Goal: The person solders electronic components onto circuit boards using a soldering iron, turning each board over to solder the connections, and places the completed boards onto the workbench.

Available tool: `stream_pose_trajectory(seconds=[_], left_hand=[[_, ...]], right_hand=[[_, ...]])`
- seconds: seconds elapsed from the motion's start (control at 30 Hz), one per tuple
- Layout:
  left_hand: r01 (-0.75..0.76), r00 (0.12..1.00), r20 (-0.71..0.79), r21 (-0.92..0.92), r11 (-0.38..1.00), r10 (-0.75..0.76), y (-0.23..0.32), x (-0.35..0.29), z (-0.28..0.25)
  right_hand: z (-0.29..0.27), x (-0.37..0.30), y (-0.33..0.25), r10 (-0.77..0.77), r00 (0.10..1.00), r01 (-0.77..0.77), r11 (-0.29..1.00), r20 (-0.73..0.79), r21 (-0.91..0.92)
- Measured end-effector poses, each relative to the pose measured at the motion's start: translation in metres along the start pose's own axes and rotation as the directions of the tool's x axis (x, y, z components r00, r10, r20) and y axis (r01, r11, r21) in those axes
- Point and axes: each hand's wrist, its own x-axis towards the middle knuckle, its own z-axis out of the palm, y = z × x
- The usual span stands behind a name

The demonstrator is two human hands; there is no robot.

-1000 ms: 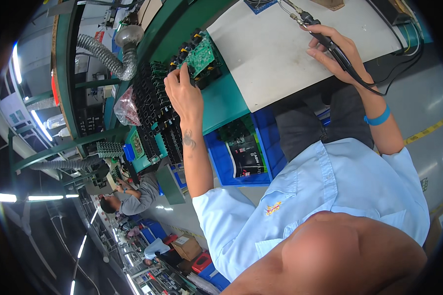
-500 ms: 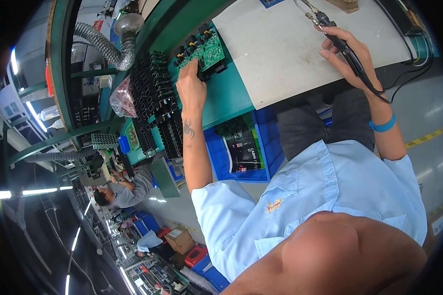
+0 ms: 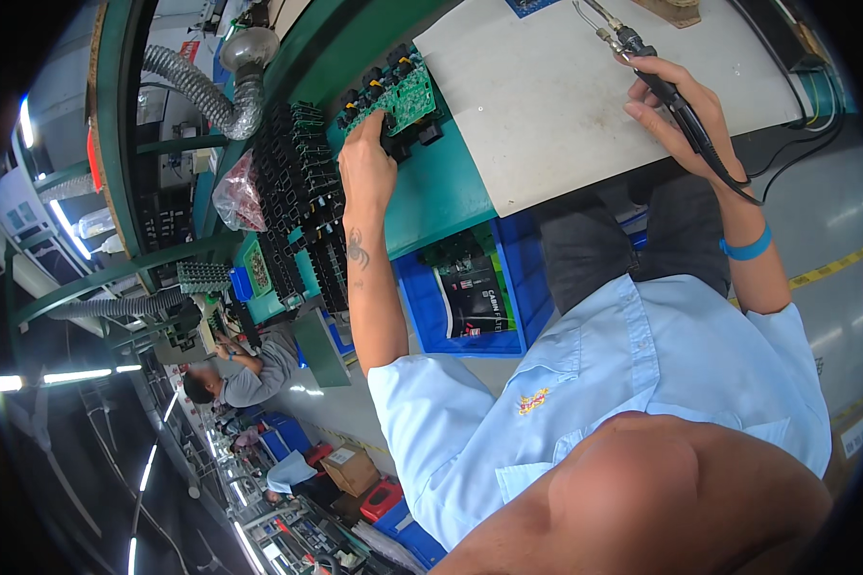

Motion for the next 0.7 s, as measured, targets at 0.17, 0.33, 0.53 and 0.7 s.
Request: stream_pose_trajectory(seconds=[0.17,0.33,0.53,0.7], left_hand=[[0.007,1.0,-0.008,0.027,1.0,-0.007,0.001,-0.005,0.003],[0.038,0.998,0.04,0.041,0.998,-0.04,0.001,-0.001,-0.003],[0.001,0.998,0.068,0.043,0.999,-0.004,-0.002,0.005,0.002],[0.069,0.968,0.238,0.031,0.997,-0.074,-0.005,0.017,-0.009]], right_hand=[[0.006,0.0,0.001,0.003,1.0,-0.003,1.0,-0.009,0.01],[0.006,0.0,0.003,-0.003,1.0,0.003,1.0,-0.006,0.011],[0.004,0.001,0.0,0.001,1.0,-0.001,1.0,-0.011,0.008],[0.003,0.004,-0.006,-0.029,1.0,0.029,1.0,0.0,-0.008]])
